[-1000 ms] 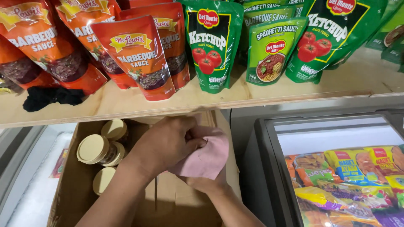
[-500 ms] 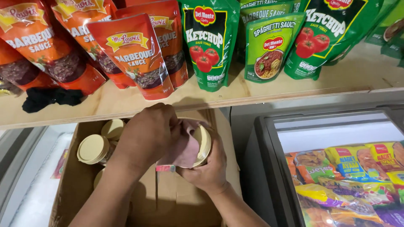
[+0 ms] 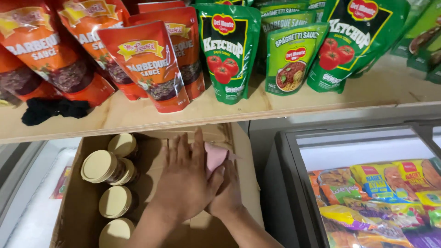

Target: The person wipes the lids of small cylindrical containers with a pink cloth. They repeatedly pick up containers from a cardboard box, wipe them, and place them onto a shelf above. The shelf also holds various packaged sauces.

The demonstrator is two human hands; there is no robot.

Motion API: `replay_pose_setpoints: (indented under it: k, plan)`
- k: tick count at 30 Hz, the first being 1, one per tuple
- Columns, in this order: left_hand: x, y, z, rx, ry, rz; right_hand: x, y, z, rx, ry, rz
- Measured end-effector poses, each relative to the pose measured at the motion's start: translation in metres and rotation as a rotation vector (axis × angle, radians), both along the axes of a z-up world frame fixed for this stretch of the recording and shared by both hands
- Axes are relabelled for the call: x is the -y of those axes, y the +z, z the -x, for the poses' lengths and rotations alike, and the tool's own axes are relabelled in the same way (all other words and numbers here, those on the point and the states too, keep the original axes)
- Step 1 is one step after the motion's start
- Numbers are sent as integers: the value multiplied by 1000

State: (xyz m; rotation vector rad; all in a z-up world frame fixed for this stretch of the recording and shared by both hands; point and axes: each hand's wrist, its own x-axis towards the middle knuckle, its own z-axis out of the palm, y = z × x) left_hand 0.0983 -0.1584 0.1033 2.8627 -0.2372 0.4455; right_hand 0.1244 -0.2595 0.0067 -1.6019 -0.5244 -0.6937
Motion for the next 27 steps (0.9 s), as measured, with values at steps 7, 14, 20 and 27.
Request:
replay_pose_setpoints:
  k: [7,14,20,27]
  plan:
    - [3,-26,-6,164,-225,80,-1,-27,-6,-470,133,-79]
    - [-7,-26,18,461,-508,352,0,-47,-19,9,60,310]
    - [-14,-93,19,547,-161,1209,5,-22,-21,-414,561,-402]
    - [-19,-86,-5,-186,205,1567,0,-16,-11,-314,474,-298]
